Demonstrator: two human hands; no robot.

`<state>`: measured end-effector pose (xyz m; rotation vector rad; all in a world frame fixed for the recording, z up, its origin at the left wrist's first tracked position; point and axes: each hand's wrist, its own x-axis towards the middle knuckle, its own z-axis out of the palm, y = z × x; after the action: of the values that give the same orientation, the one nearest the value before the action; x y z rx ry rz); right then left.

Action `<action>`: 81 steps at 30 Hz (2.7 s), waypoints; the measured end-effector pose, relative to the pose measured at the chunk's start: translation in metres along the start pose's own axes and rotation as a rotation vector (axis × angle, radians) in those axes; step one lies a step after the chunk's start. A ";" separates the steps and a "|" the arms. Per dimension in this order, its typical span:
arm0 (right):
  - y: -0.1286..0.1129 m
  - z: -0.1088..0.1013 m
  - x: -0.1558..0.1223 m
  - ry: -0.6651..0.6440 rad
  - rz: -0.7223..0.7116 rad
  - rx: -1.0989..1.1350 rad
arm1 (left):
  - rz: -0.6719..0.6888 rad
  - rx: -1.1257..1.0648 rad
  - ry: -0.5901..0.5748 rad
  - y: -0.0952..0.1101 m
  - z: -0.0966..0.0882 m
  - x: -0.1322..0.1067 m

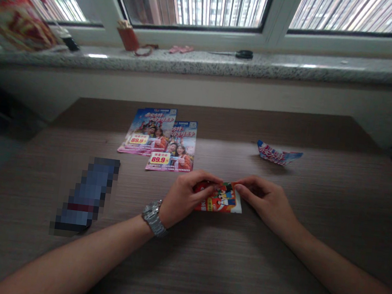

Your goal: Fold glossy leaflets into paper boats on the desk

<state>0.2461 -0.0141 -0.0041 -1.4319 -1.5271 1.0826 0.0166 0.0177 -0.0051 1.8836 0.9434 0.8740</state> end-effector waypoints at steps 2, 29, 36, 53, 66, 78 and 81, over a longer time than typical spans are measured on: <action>0.000 0.000 0.000 0.002 -0.001 0.001 | 0.003 0.002 0.000 0.000 0.000 0.000; 0.008 -0.008 -0.003 0.161 -0.031 -0.036 | -0.055 -0.175 0.020 0.005 -0.002 -0.001; 0.007 -0.009 -0.003 0.170 -0.027 -0.044 | -0.047 -0.146 0.033 0.006 -0.003 -0.001; 0.008 -0.010 -0.002 0.168 -0.082 -0.131 | -0.062 -0.079 0.124 -0.001 -0.003 0.003; 0.015 -0.007 0.003 0.061 -0.157 -0.326 | 0.003 0.183 0.019 -0.011 -0.005 0.010; 0.015 -0.001 0.009 0.084 -0.385 -0.559 | 0.136 0.444 0.030 -0.016 0.003 0.012; 0.016 -0.001 0.009 0.081 -0.375 -0.559 | 0.135 0.453 0.018 -0.016 0.003 0.012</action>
<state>0.2515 -0.0051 -0.0186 -1.4305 -2.0329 0.3792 0.0203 0.0326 -0.0175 2.3492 1.1038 0.8029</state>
